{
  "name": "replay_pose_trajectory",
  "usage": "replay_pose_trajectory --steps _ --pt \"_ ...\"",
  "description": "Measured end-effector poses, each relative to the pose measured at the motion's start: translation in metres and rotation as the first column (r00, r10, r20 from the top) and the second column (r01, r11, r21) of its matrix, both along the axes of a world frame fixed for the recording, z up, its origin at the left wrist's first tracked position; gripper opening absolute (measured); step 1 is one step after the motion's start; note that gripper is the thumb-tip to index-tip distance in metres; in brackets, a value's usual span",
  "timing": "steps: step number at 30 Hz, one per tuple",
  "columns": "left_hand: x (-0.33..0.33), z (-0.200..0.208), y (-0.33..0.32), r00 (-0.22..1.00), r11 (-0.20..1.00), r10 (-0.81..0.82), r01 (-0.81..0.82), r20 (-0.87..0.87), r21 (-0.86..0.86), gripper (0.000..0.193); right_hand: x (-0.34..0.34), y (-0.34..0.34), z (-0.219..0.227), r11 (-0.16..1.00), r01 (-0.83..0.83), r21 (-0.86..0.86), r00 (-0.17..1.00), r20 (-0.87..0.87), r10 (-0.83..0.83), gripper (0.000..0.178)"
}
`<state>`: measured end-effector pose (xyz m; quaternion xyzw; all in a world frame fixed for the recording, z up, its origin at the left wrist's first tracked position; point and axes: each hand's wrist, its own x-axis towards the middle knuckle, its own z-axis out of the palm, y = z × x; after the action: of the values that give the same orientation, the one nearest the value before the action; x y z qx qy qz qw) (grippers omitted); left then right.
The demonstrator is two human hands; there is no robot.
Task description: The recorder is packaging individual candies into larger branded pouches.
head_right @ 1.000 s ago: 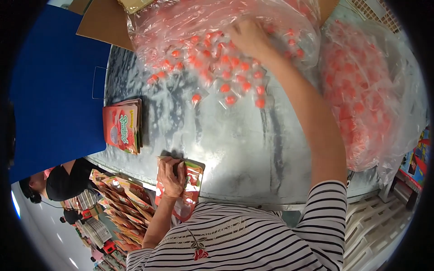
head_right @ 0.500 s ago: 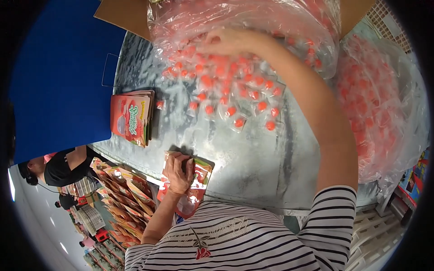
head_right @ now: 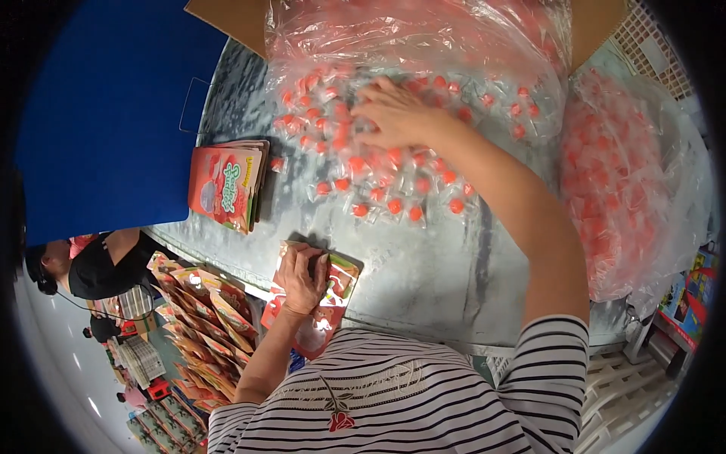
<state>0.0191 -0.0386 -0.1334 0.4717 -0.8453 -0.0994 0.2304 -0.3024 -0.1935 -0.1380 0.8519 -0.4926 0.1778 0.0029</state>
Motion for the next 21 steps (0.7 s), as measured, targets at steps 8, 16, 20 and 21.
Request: replay_pose_trajectory --steps 8,16,20,21 --pt "0.000 -0.003 -0.003 0.998 0.999 -0.029 0.027 -0.055 -0.027 0.015 -0.034 0.109 0.033 0.813 0.358 0.459 0.487 0.652 -0.582 0.044" --pt "0.001 -0.004 -0.004 0.996 0.997 -0.037 0.031 -0.086 -0.065 0.012 0.027 0.155 0.015 0.922 0.363 0.132 0.932 -0.036 -0.361 0.063" --pt "0.004 -0.010 -0.003 0.992 0.996 -0.058 0.051 -0.108 -0.070 0.013 0.016 0.126 0.027 0.791 0.539 0.290 0.824 0.016 -0.567 0.067" --pt "0.005 -0.010 -0.003 0.992 0.996 -0.055 0.047 -0.113 -0.069 0.013 0.024 0.128 0.025 0.793 0.538 0.288 0.825 0.012 -0.564 0.067"
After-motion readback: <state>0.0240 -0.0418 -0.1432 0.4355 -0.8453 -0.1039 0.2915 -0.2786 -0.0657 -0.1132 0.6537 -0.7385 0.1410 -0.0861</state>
